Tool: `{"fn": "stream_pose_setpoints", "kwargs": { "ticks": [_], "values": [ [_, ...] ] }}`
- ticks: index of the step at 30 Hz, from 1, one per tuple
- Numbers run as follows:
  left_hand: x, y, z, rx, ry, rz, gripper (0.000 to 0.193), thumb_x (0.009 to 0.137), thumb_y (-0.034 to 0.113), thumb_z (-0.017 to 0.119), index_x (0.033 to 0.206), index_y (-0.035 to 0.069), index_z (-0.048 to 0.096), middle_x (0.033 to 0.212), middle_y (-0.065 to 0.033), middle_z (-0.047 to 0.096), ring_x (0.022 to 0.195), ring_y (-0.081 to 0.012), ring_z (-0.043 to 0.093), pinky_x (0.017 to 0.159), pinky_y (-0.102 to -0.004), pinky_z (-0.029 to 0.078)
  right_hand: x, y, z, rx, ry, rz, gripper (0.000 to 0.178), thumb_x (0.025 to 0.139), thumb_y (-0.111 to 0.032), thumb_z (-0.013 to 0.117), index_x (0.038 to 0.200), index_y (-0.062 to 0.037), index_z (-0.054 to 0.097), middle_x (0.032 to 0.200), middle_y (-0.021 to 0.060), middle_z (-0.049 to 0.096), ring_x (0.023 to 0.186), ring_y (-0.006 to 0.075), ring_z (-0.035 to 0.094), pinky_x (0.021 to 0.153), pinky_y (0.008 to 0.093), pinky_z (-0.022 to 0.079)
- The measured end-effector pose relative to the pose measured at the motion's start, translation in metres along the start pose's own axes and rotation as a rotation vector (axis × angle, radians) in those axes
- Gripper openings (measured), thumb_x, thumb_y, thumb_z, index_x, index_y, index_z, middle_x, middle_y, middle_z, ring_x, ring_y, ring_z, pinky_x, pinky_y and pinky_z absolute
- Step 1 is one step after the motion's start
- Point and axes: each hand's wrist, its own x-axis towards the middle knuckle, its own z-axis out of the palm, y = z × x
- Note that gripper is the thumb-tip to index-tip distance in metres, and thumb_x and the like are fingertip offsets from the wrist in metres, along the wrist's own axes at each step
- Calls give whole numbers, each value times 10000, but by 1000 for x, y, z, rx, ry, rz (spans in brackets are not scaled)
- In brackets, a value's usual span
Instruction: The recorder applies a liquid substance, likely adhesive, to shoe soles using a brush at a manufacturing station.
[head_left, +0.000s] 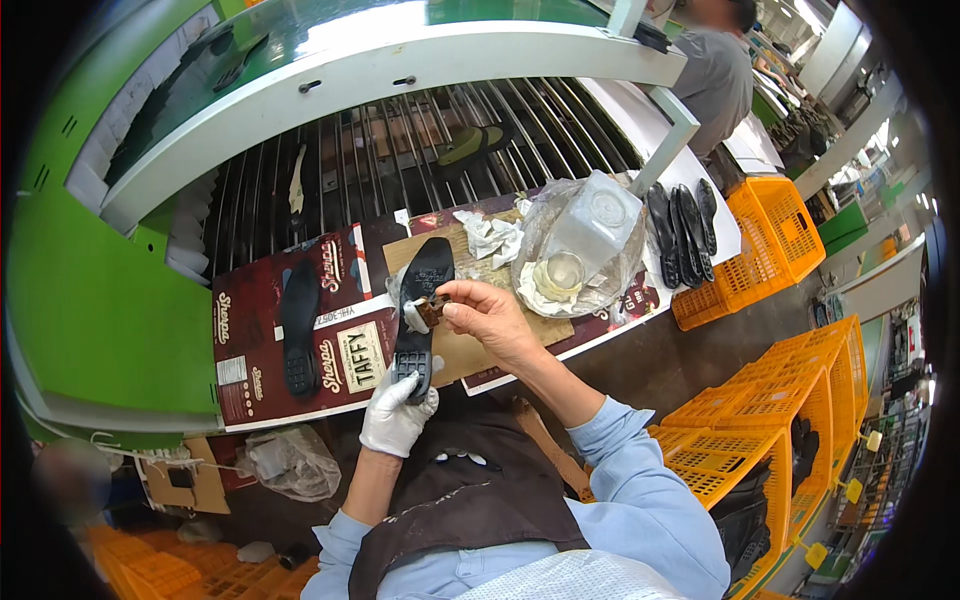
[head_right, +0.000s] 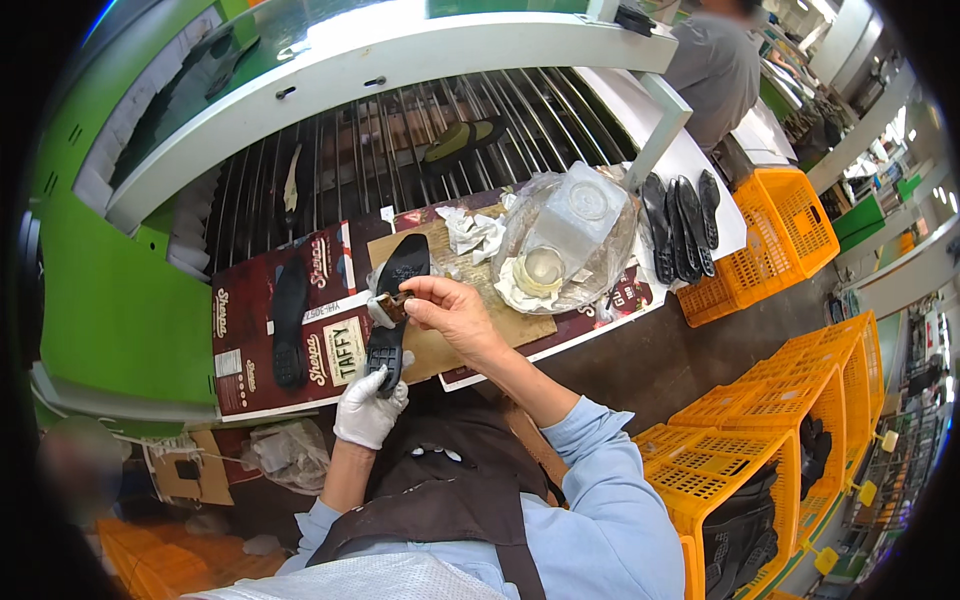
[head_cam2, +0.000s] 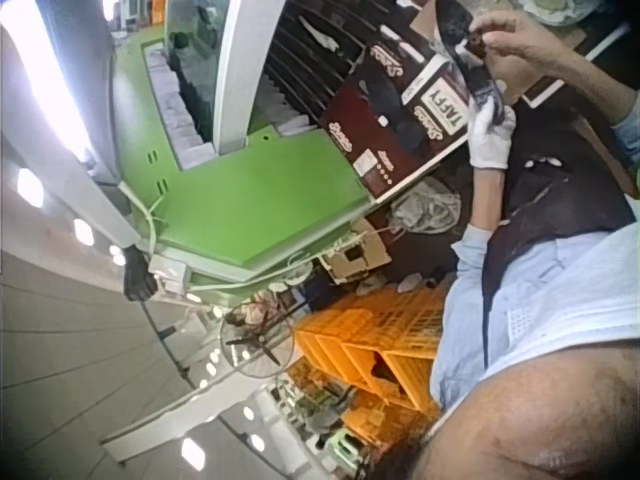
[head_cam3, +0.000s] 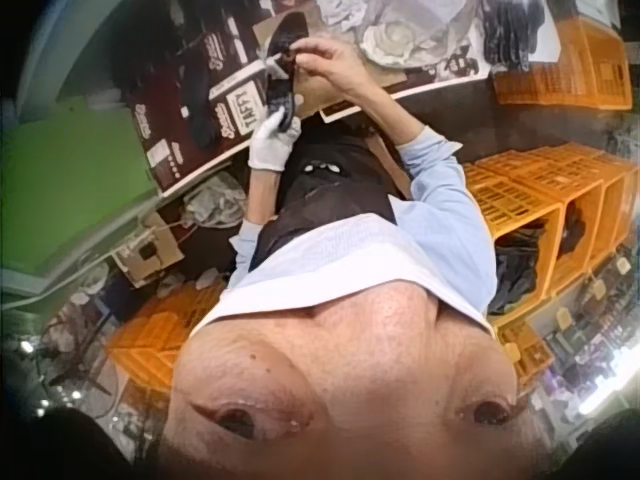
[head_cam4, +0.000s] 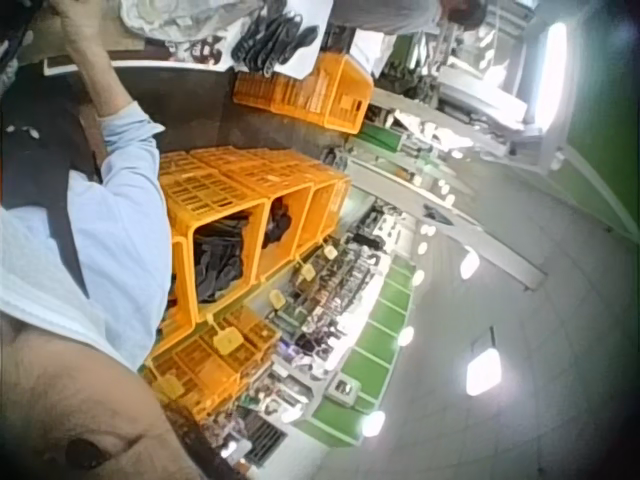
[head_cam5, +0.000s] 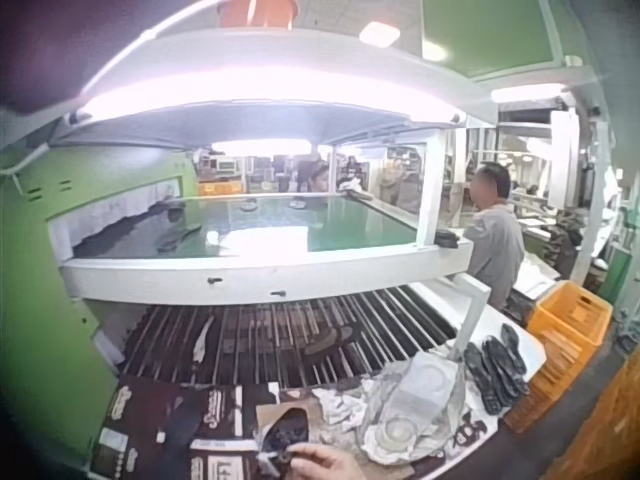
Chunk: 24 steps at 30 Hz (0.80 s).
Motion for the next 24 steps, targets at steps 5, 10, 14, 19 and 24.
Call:
{"fn": "stream_pose_setpoints", "kwargs": {
  "ticks": [5, 10, 14, 19, 24],
  "values": [
    [-1, 3, 7, 14, 37, 23, 421, 885, 58, 552, 1294, 17, 459, 1147, -149, 602, 895, -158, 610, 743, -279, 521, 4, 3, 11, 1, 0, 13, 258, 889, -89, 652, 1135, -20, 614, 917, 13, 623, 746, 74, 561, 682, 204, 475],
    [1, 8, -6, -25, 2, -29, 413, 902, 80, 564, 1300, 43, 460, 1142, -132, 613, 855, -156, 628, 716, -289, 534, 8, 4, 27, -21, 32, 57, 256, 887, -75, 649, 1135, -23, 613, 906, 11, 620, 746, 73, 563, 674, 201, 478],
    [3, 14, -13, -66, -78, -78, 410, 910, 71, 551, 1307, 43, 452, 1162, -149, 603, 831, -170, 633, 717, -303, 539, 18, 5, 37, -28, 57, 53, 248, 885, -69, 647, 1129, -33, 616, 894, 1, 618, 738, 68, 571, 675, 199, 488],
    [4, 23, -21, -83, -106, -109, 421, 916, 72, 542, 1323, 47, 435, 1180, -152, 593, 830, -173, 629, 727, -311, 540, 30, 8, 54, -68, 86, 36, 227, 892, -77, 640, 1116, -48, 625, 855, -12, 615, 729, 62, 575, 666, 198, 494],
    [8, 29, -31, -51, -145, -170, 421, 919, 93, 543, 1323, 44, 436, 1187, -129, 586, 896, -160, 616, 760, -321, 538, 27, 8, 68, -136, 134, -2, 233, 891, -91, 642, 1116, -35, 619, 843, -5, 614, 722, 64, 574, 663, 190, 481]
  ]
}}
